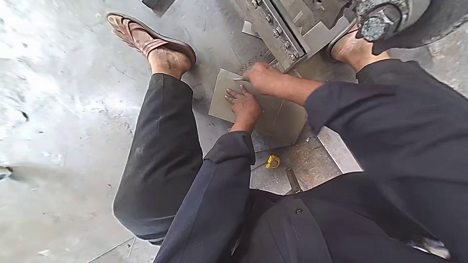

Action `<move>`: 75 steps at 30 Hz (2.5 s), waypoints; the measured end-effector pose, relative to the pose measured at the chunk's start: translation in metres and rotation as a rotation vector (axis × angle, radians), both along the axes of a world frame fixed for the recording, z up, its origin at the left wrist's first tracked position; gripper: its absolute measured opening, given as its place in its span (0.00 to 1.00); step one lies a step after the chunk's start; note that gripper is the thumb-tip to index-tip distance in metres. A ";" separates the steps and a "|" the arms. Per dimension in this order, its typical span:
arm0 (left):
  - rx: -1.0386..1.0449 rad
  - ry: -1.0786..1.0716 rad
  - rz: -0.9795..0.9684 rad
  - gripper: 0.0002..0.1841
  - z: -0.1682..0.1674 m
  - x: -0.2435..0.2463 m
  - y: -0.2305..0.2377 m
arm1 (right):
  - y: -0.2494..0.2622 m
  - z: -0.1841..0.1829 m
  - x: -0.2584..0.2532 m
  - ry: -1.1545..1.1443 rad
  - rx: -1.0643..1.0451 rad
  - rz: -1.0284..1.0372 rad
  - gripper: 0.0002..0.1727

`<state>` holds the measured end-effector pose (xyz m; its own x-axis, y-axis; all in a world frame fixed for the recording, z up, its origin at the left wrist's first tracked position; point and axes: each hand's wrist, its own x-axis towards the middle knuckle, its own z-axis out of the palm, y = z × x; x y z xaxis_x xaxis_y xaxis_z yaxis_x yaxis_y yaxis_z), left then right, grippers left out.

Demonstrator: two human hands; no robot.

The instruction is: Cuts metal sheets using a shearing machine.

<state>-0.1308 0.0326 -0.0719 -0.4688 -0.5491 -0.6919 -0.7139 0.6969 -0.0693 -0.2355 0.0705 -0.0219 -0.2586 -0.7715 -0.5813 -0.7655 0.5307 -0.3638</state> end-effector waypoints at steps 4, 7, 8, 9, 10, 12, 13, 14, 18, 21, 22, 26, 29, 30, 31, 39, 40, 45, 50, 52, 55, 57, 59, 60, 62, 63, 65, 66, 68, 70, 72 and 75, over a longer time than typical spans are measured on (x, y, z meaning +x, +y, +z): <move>-0.025 -0.019 -0.035 0.71 -0.001 -0.004 0.003 | 0.136 0.008 -0.003 0.012 0.117 -0.010 0.20; -0.034 -0.001 -0.024 0.70 0.000 -0.001 0.004 | 0.237 0.019 -0.003 0.054 0.294 0.002 0.16; -0.028 0.011 -0.021 0.71 0.002 0.000 0.004 | 0.254 0.027 -0.002 0.055 0.367 -0.009 0.15; -0.021 0.024 -0.020 0.71 0.004 0.002 0.004 | 0.265 0.035 0.002 0.058 0.414 -0.022 0.16; -0.014 0.035 -0.029 0.72 0.005 0.006 0.004 | 0.273 0.041 0.009 0.057 0.383 -0.071 0.16; 0.009 0.078 -0.034 0.71 0.005 0.017 0.002 | 0.270 0.045 0.020 0.047 0.169 -0.257 0.18; 0.018 0.113 -0.037 0.68 0.004 0.027 0.002 | 0.261 0.043 0.023 0.041 0.060 -0.336 0.18; 0.036 0.161 -0.034 0.64 0.003 0.043 0.004 | 0.252 0.038 0.028 0.030 -0.027 -0.382 0.18; 0.040 0.381 0.288 0.41 0.009 0.103 0.030 | 0.220 -0.007 0.036 0.099 -0.217 -0.319 0.21; 0.273 0.467 0.941 0.45 -0.007 0.108 0.040 | 0.194 -0.044 0.032 0.164 -0.193 -0.381 0.20; 0.392 0.486 1.145 0.44 -0.010 0.108 0.040 | 0.188 -0.058 0.033 0.181 -0.182 -0.431 0.20; 0.686 0.581 1.510 0.34 -0.019 0.114 0.040 | 0.176 -0.072 0.044 0.153 -0.131 -0.542 0.22; 0.800 0.663 1.505 0.26 -0.037 0.123 0.034 | 0.175 -0.068 0.043 0.130 -0.131 -0.516 0.21; 0.826 0.669 1.494 0.25 -0.039 0.126 0.030 | 0.176 -0.068 0.042 0.135 -0.130 -0.501 0.20; 0.827 0.662 1.499 0.25 -0.037 0.131 0.025 | 0.176 -0.068 0.043 0.132 -0.126 -0.493 0.20; 0.961 0.708 1.528 0.32 -0.018 0.149 0.014 | 0.170 -0.070 0.048 0.150 -0.152 -0.527 0.24; 0.966 0.736 1.520 0.30 -0.015 0.146 0.016 | 0.169 -0.069 0.049 0.146 -0.157 -0.530 0.23; 0.963 0.949 1.502 0.25 -0.005 0.134 0.021 | 0.155 -0.047 0.056 -0.027 -0.178 -0.549 0.25; 1.198 1.005 1.427 0.27 0.006 0.132 0.014 | 0.147 -0.014 0.051 -0.323 -0.071 -0.783 0.36; 1.262 0.888 1.396 0.36 0.012 0.131 0.015 | 0.151 0.010 0.045 -0.269 -0.038 -0.799 0.36; 1.117 0.707 1.489 0.52 0.006 0.133 0.023 | 0.172 0.048 0.036 -0.046 -0.020 -0.655 0.33; 1.021 0.638 1.575 0.52 -0.011 0.133 0.022 | 0.195 0.073 0.026 0.090 -0.032 -0.558 0.30; 1.011 0.610 1.571 0.44 -0.026 0.128 0.023 | 0.223 0.100 0.021 0.187 -0.016 -0.482 0.29; 1.026 0.627 1.577 0.40 -0.031 0.123 0.025 | 0.237 0.111 0.020 0.236 -0.005 -0.460 0.29; 1.090 0.682 1.610 0.35 -0.037 0.113 0.026 | 0.259 0.127 0.020 0.297 0.034 -0.493 0.28; 1.098 0.687 1.623 0.33 -0.038 0.110 0.029 | 0.268 0.134 0.024 0.314 0.056 -0.552 0.29; 1.095 0.698 1.598 0.27 -0.034 0.107 0.032 | 0.281 0.141 0.031 0.332 0.048 -0.687 0.28; 1.102 0.733 1.552 0.24 -0.030 0.108 0.031 | 0.284 0.143 0.036 0.342 0.029 -0.747 0.28; 1.112 0.829 1.431 0.22 -0.014 0.112 0.021 | 0.283 0.144 0.047 0.369 0.004 -0.832 0.29; 1.028 0.892 1.453 0.20 0.008 0.113 0.010 | 0.279 0.147 0.058 0.407 -0.014 -0.860 0.29; 0.901 0.977 1.491 0.18 0.033 0.112 -0.007 | 0.275 0.152 0.062 0.434 -0.008 -0.837 0.29; 0.778 1.160 1.408 0.17 0.088 0.127 -0.042 | 0.273 0.154 0.065 0.469 0.000 -0.766 0.30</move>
